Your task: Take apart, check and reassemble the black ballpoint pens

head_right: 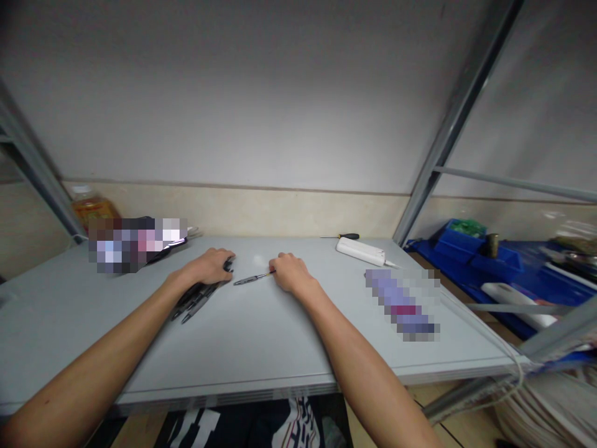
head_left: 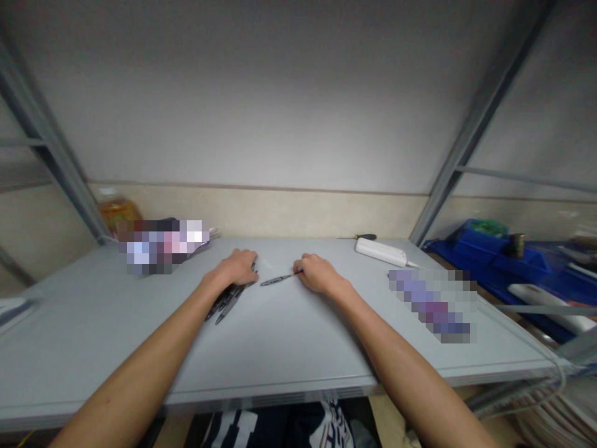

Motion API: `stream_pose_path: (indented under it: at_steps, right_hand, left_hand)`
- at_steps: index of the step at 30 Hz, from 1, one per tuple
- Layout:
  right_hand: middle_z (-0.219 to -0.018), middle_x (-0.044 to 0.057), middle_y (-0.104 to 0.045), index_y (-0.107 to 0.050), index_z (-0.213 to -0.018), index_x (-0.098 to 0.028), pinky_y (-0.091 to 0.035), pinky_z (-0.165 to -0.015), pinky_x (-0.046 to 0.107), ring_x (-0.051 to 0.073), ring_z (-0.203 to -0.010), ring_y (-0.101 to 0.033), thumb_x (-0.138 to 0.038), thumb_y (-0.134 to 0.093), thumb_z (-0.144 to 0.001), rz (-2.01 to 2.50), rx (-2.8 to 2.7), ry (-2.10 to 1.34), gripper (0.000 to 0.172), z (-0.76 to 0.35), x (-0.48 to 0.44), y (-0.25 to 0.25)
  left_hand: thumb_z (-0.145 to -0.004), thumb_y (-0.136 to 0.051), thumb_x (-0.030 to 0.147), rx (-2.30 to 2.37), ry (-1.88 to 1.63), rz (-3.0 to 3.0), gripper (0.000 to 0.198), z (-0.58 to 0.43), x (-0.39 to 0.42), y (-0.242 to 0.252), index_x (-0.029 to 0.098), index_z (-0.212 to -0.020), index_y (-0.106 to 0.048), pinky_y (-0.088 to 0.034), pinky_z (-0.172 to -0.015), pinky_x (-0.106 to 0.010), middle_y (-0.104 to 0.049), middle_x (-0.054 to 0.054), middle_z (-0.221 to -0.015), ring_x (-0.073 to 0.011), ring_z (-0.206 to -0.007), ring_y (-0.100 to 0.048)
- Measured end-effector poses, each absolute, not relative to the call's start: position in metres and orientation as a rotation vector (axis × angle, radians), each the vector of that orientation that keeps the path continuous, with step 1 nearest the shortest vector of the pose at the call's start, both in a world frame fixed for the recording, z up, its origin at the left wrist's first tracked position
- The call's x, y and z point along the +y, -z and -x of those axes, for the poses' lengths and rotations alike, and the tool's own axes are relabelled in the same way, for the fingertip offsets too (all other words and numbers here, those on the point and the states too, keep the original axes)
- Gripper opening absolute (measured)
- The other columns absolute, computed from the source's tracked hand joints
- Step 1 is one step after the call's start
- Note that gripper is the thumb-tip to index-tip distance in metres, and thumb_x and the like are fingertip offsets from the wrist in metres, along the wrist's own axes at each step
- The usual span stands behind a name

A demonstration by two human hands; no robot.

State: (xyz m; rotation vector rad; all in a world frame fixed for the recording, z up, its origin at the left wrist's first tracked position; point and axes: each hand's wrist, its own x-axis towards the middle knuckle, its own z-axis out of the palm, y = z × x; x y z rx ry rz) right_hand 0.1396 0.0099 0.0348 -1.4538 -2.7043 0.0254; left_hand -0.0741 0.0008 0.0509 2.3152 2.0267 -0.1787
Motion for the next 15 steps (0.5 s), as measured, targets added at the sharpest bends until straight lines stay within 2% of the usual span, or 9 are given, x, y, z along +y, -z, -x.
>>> stream_pose_path:
  at_steps: [10,15]
  right_hand:
    - [-0.104,0.008,-0.063,-0.063,-0.103,-0.022,-0.039,-0.076,0.025,0.019,-0.095,-0.056,-0.023,-0.043,-0.084,1.403,-2.653,-0.053,0.027,-0.1436,0.0141,-0.0378]
    - [-0.103,0.008,-0.065,-0.064,-0.103,-0.021,-0.039,-0.077,0.024,0.018,-0.094,-0.058,-0.024,-0.043,-0.085,1.397,-2.61,-0.118,0.028,-0.1489,0.0175,-0.0426]
  left_hand:
    - [-0.067,-0.054,0.034,2.048,0.171,-2.316,0.049,0.0735,0.0005,-0.052,0.02,-0.113,-0.055,-0.042,-0.092,-0.034,-0.055,-0.01,-0.122,-0.0265,-0.114,-0.047]
    - [-0.067,-0.053,0.032,2.024,0.189,-2.351,0.05,0.0732,0.0021,-0.0512,0.016,-0.114,-0.055,-0.041,-0.092,-0.032,-0.056,-0.012,-0.12,-0.0269,-0.112,-0.049]
